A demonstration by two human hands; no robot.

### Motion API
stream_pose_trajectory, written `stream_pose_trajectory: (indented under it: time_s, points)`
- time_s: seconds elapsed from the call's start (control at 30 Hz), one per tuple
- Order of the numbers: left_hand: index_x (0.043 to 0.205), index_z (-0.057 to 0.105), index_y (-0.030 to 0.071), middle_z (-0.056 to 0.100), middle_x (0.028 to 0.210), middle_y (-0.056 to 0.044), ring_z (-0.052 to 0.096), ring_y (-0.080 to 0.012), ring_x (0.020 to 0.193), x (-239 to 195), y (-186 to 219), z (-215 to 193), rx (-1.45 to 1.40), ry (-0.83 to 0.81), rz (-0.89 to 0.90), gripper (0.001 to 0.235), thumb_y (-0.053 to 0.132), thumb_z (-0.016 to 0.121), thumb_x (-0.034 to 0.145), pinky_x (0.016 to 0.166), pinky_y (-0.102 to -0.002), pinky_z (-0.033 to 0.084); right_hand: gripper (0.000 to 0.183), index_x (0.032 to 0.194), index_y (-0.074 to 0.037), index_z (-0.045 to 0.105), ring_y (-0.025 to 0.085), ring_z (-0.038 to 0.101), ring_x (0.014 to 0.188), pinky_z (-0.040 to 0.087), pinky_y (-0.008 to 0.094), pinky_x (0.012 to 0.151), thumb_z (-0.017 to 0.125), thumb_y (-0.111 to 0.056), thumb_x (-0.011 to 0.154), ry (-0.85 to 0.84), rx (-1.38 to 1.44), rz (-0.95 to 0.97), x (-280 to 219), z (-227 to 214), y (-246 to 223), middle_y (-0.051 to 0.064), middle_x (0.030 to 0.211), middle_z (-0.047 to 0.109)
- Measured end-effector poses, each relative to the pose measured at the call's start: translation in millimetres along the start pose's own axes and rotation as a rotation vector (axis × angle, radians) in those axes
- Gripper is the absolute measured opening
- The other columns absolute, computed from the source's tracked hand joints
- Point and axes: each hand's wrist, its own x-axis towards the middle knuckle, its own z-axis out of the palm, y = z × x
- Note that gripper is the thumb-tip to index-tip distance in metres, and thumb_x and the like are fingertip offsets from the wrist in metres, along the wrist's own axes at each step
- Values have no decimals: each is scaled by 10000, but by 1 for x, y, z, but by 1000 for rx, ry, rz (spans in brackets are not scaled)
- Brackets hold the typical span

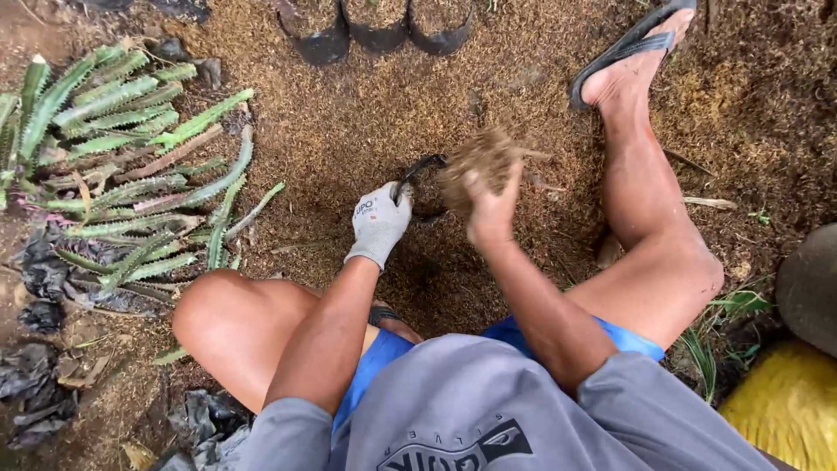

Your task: Potting cactus cuttings into small black plastic nursery bags using a soil and mulch mixture while sitting on the ground.

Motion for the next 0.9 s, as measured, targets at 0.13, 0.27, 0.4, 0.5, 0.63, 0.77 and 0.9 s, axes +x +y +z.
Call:
stream_pose_trajectory:
  time_s: [0.13, 0.27, 0.4, 0.5, 0.63, 0.77, 0.9]
  points:
    - [1023, 709, 244, 770, 906, -84, 746, -337, 974, 7, 0, -4, -2, -12, 1, 338, 489, 479, 983, 849, -493, 599, 680, 1439, -49, 478, 324, 566, 1230, 462, 540, 1087, 790, -403, 949, -204, -291, -492, 21, -37, 90, 204, 1257, 550]
    - [1208, 695, 191, 772, 1034, -136, 734, -359, 1034, -5, 1, -9, -58, -66, -7, 333, 342, 516, 972, 894, -508, 586, 610, 1427, -59, 443, 437, 498, 1333, 406, 608, 1146, 763, -249, 944, -222, -693, -67, 29, -46, 64, 247, 1385, 485]
    - [1234, 664, 113, 753, 1074, -201, 717, -403, 1070, -1, 5, -15, -29, -60, 25, 340, 230, 586, 925, 916, -555, 579, 566, 1462, -133, 491, 316, 734, 853, 586, 555, 840, 645, -90, 918, -497, -976, 239, 34, -42, 55, 254, 1184, 697]
    - [1335, 623, 92, 732, 1173, -215, 686, -420, 1143, -3, 6, -25, -71, -54, -12, 411, 226, 574, 949, 950, -560, 563, 263, 1178, -158, 662, 427, 686, 958, 498, 591, 814, 604, -222, 929, -272, -843, -15, 65, -59, 77, 210, 960, 691]
    - [1422, 572, 166, 710, 1235, -200, 660, -417, 1200, -2, 7, -25, -43, -134, -58, 501, 339, 574, 952, 1015, -555, 536, 318, 1207, -169, 701, 448, 693, 1033, 504, 597, 921, 532, -342, 1000, -449, -968, -1, 50, -51, 20, 224, 1025, 734]
    - [1531, 413, 251, 702, 1238, -208, 646, -428, 1217, -2, 7, -9, -43, -185, -73, 664, 543, 555, 951, 1038, -584, 519, 481, 1359, -169, 599, 492, 660, 1115, 483, 648, 982, 633, -443, 965, -505, -1073, -41, 52, -51, 27, 244, 1086, 731]
    - [1606, 291, 214, 680, 1281, -241, 621, -442, 1260, -21, 28, -27, 11, -274, -58, 687, 375, 557, 993, 1072, -575, 495, 201, 1151, -208, 727, 313, 732, 932, 559, 462, 940, 575, -211, 1020, -467, -1014, -73, 64, -55, 47, 100, 955, 756]
